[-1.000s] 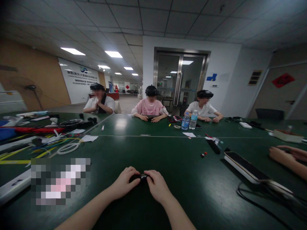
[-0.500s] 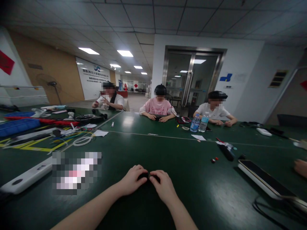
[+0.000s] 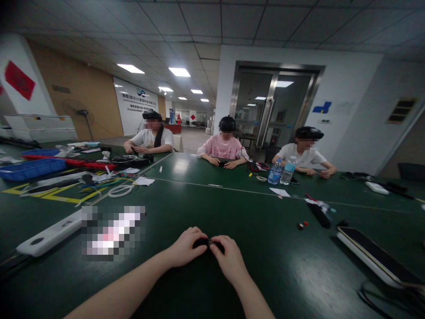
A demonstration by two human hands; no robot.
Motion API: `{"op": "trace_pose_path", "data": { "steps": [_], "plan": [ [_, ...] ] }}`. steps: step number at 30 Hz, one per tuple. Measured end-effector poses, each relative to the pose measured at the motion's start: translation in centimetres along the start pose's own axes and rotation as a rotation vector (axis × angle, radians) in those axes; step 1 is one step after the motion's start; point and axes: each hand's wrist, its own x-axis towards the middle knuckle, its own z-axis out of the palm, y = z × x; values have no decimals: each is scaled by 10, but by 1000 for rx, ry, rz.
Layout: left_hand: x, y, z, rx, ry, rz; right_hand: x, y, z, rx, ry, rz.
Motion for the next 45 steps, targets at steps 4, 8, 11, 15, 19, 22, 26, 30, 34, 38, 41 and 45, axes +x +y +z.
{"op": "trace_pose_path", "data": {
  "steps": [4,8,11,15,19,22,26,30,34,38,41,45],
  "plan": [
    [-1,3,-2,-4,3,-10,0,0,0,-5,-4,4],
    [-2,6,-3,-7,9,-9,-2,-2,1,0,6,20],
    [-2,7,-2,-4,11,-11,-2,-1,4,5,38,13],
    [-3,7,-2,-24,4,-14,1,3,9,38,117,8],
    [-2,9,-2,4,6,-5,4,8,12,50,126,-29],
    [-2,11,-3,21,1,-2,5,10,13,72,156,-26],
    [-3,11,-4,18,-8,1,3,6,13,116,142,17],
    [-3,8,-3,7,-8,0,3,5,9,247,185,53],
    [-3,7,-2,-21,5,-10,8,17,-1,381,359,80],
    [-4,8,-3,-59,-9,-49,9,31,-15,434,482,157],
    [-5,8,-4,-84,-20,-66,8,35,-24,444,549,187],
    [-5,10,-6,-89,-30,-69,8,39,-34,492,647,182]
  ]
}}
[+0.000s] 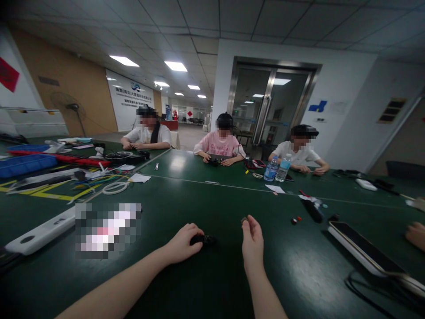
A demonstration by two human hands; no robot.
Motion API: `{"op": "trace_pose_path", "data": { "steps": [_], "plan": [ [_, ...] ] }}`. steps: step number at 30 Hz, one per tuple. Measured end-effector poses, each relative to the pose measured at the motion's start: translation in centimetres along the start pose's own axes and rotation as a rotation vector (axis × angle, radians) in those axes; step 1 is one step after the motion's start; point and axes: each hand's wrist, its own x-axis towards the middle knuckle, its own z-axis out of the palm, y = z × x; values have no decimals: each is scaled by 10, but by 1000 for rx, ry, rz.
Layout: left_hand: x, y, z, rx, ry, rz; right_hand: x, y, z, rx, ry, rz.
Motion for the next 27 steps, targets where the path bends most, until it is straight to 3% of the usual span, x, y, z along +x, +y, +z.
{"op": "trace_pose_path", "data": {
  "steps": [6,13,21,27],
  "plan": [
    [0,3,-1,87,8,26,7,-6,-9,137,140,7],
    [1,-1,2,44,29,12,2,-25,-13,221,172,5],
    [4,-10,5,32,20,29,1,-20,-10,224,92,1],
    [6,-15,7,42,16,36,-1,-9,-5,76,-138,68]
  ]
}}
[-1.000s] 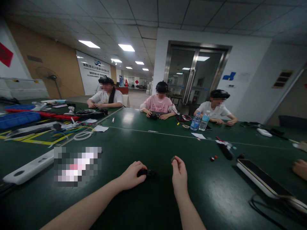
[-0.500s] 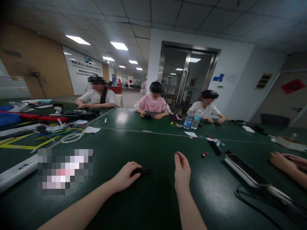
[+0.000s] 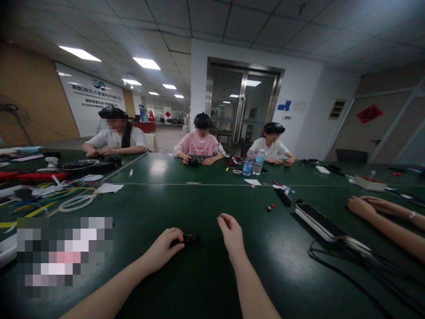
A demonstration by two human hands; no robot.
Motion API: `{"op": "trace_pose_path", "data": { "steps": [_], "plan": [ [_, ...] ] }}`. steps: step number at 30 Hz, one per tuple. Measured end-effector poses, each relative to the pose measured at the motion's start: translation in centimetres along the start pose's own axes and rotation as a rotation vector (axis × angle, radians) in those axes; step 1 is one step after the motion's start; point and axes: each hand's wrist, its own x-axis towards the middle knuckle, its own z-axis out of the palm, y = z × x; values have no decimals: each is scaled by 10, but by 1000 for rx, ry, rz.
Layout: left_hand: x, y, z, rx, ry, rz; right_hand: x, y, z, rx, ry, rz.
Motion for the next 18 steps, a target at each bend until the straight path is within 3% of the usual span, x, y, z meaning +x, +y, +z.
{"op": "trace_pose_path", "data": {
  "steps": [6,9,11,15,18],
  "plan": [
    [1,3,0,22,11,11,-13,4,21,-189,-271,-36],
    [2,3,2,42,36,41,-21,-1,36,-249,-345,-179],
    [2,3,3,42,37,50,-25,-4,43,-339,-358,-200],
    [1,4,2,44,35,41,-30,-12,46,-590,-510,-198],
    [1,4,2,38,30,37,-31,-15,45,-650,-537,-164]
  ]
}}
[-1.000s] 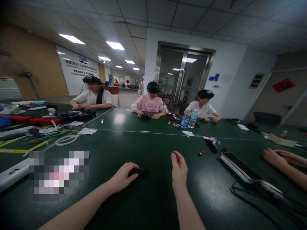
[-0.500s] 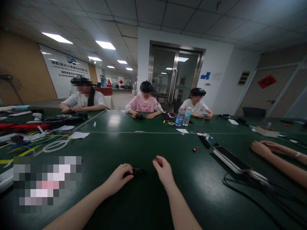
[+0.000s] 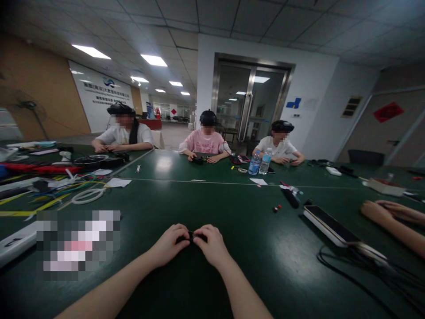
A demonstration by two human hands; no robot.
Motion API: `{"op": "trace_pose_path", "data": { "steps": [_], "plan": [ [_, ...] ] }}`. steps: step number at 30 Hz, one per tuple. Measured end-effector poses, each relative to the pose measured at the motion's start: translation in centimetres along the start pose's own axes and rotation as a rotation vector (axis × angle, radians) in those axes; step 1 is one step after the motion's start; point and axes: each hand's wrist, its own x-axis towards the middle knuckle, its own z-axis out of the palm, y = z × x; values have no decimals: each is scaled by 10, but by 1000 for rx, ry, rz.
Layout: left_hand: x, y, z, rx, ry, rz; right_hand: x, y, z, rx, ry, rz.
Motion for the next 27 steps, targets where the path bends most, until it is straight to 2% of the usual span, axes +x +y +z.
{"op": "trace_pose_path", "data": {
  "steps": [3,10,27],
  "plan": [
    [0,0,1,21,6,-1,0,3,-1,1,-17,18],
    [-1,1,-1,-10,18,-18,0,16,3,133,22,-69],
    [1,-1,1,45,26,2,-4,13,1,102,13,-62]
  ]
}}
